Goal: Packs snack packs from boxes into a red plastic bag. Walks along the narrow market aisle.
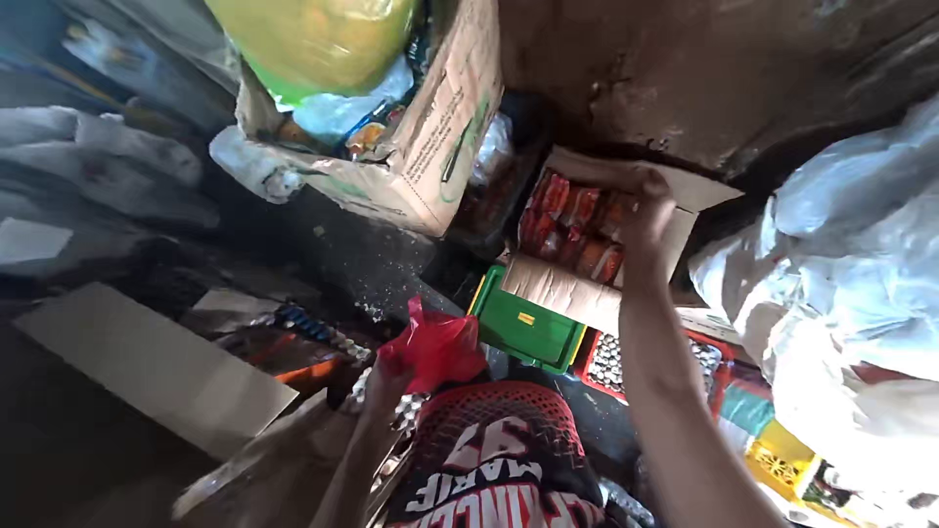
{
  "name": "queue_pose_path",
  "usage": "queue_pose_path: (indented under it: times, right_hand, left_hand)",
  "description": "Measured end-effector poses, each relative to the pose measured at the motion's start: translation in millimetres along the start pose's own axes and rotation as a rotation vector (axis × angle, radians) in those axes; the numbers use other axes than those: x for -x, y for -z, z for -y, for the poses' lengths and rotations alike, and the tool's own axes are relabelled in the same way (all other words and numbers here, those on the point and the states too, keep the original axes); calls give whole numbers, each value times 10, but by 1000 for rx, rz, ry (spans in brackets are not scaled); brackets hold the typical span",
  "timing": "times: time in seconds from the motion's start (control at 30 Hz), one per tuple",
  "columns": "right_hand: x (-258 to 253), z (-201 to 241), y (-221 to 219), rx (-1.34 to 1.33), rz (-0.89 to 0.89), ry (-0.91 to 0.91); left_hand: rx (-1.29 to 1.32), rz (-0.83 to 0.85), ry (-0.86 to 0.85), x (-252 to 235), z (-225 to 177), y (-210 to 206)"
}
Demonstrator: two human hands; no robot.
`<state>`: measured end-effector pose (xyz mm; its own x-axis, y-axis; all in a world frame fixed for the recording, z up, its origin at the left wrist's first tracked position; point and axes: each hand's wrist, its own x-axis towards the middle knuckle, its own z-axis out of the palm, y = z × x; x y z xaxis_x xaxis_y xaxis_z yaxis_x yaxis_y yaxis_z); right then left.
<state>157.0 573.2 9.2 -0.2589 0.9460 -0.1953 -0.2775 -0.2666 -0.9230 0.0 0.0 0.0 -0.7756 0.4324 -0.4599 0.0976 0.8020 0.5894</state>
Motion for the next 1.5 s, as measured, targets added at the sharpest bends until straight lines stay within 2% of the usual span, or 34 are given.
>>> queue_pose_path:
  times: [0.1, 0.17, 0.27, 0.3, 0.33, 0.43, 0.6, 0.67, 0.77, 0.9, 0.97, 1.07, 1.1, 1.17, 1.23, 1.3, 1.37, 1.5]
  right_hand:
    - [-426, 19, 227, 254, 157, 71]
    - [-471, -40, 277, 519, 254, 117]
    - [-403, -409, 461, 1405, 541, 175]
    - [-337, -499, 533, 1578, 660, 168]
    - [-220, -484, 571, 1680, 706, 115]
    - [-58, -277, 630, 1857, 618, 22]
    - [-26, 267, 743, 2153, 539, 216]
    - [17, 543, 789, 2164, 501, 273]
    - [83, 729, 844, 2213, 467, 194]
    - [36, 530, 963, 2137, 206, 98]
    - [116, 439, 880, 2081, 84, -23]
    - [78, 255, 741, 2075, 220, -215]
    - [-9, 170, 739, 1968, 234, -268]
    - [-247, -98, 792, 1651, 141, -253]
    - [-481, -411, 778, 1503, 129, -183]
    - [-539, -596, 737, 1329, 106, -207]
    - [-591, -689, 742, 1312, 60, -209]
    - [-595, -657, 631, 1389, 144, -191]
  left_hand:
    - [-14, -11, 9, 12, 98, -43]
    - [-16, 21, 21, -33, 83, -62]
    - [-18, 17, 7, -104, 67, -57]
    - [-14, 9, -2, -141, 57, -28]
    - [-3, -4, -10, -168, 37, 14]
    - [59, -57, -41, -275, 3, 183]
    - [241, -35, 7, -350, 60, 390]
    - [272, -67, 43, -371, 88, 424]
    - [269, -136, 31, -437, 92, 361]
    - [139, -206, -130, -538, -92, 334]
    - [57, -221, -193, -591, -147, 370]
    - [-13, -198, -204, -622, -231, 400]
    - [1, -186, -209, -617, -251, 401]
    - [30, -157, -197, -553, -315, 419]
    - [3, -168, -118, -464, -391, 443]
    - [-73, -203, -63, -394, -396, 477]
    - [-50, -220, -68, -341, -380, 528]
    - [216, -163, -102, -221, -348, 592]
